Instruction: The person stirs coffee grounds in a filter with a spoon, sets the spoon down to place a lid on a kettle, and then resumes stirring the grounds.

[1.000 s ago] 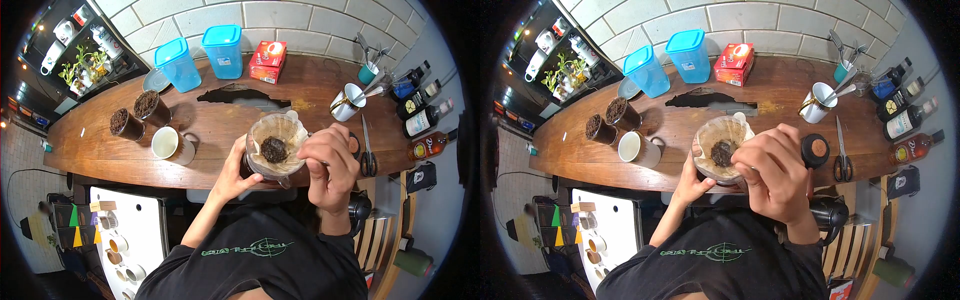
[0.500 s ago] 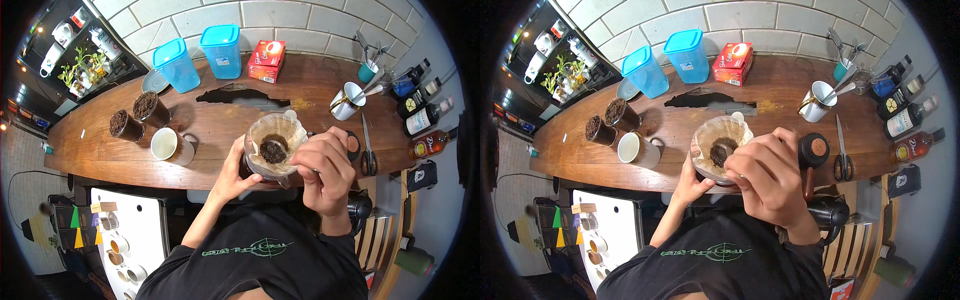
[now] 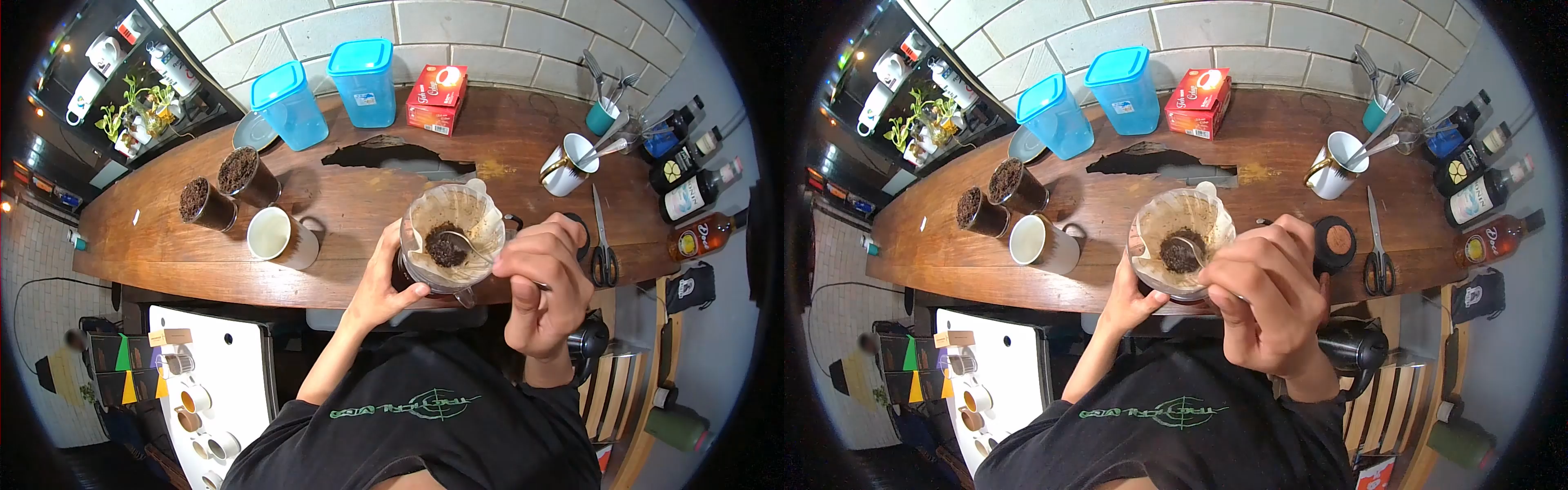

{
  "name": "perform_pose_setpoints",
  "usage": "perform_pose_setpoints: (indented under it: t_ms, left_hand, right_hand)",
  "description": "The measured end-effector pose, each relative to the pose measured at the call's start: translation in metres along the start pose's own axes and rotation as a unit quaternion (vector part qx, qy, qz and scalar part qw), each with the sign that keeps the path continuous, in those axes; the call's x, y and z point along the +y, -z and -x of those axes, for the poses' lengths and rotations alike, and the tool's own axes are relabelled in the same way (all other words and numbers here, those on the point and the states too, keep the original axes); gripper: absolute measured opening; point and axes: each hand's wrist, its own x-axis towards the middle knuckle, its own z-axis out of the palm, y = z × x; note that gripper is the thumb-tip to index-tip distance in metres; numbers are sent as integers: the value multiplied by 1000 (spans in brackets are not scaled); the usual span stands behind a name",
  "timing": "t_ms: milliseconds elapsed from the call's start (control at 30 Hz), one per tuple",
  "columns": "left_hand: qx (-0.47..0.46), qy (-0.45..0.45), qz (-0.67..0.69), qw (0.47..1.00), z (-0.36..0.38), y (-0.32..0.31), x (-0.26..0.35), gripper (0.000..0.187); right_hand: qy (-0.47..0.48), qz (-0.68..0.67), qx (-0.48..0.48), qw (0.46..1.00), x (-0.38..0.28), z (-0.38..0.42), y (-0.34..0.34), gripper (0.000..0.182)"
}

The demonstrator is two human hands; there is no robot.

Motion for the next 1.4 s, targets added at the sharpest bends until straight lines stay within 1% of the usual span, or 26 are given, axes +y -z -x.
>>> perform_pose_setpoints:
  t_ms: [167,267,367,500,567,700,767,800,867,900,967,1000,1033,1133,1167,1233,1267,1400]
  left_hand:
    - [-4,3,7,1000,0,0,0,91]
    - [-2,2,-4,1000,0,0,0,91]
    - [-1,4,-3,1000,0,0,0,91]
    - [0,-3,-7,1000,0,0,1,90]
    - [3,-6,-9,1000,0,0,0,90]
    - [-1,-4,0,1000,0,0,0,89]
    - [-2,-5,3,1000,0,0,0,89]
    - [0,-4,4,1000,0,0,1,89]
    - [2,-3,5,1000,0,-1,1,89]
    - [4,-7,2,1000,0,-1,0,89]
    - [7,-10,1,1000,0,-1,-1,89]
    - [5,-11,3,1000,0,-1,-1,89]
    - [2,-12,6,1000,-1,-1,-1,89]
    - [-1,-10,9,1000,-1,0,0,88]
    - [-1,-10,9,1000,-1,0,0,88]
    - [0,-6,2,1000,-1,0,0,88]
    - [0,-6,2,1000,-1,0,1,88]
    - [3,-10,5,1000,-1,-1,2,87]
  right_hand:
    - [13,-22,-27,999,-1,-1,-4,8]
    - [12,36,-27,999,1,-1,-7,6]
    - [-5,20,-50,999,-2,1,-4,6]
    - [-12,-8,-38,999,1,1,-5,6]
    - [-1,40,-15,999,2,0,-5,6]
    - [-1,30,-4,1000,-1,0,-3,6]
    - [12,78,-29,996,0,-3,-4,6]
    - [12,78,-29,996,1,-3,-4,6]
    - [4,32,-59,998,1,-2,-3,8]
    - [4,32,-59,998,1,-1,-3,8]
    - [12,8,-1,1000,1,1,-2,10]
    - [13,-8,10,1000,-1,0,-2,10]
    - [13,-8,10,1000,-2,-1,-1,10]
    - [10,-9,-47,999,-5,-2,0,8]
    - [10,-9,-47,999,-4,-3,-1,8]
    - [4,49,-41,998,-1,-2,-5,6]
    - [11,56,-30,998,0,0,-6,6]
    - [18,39,-12,999,-3,1,-3,7]
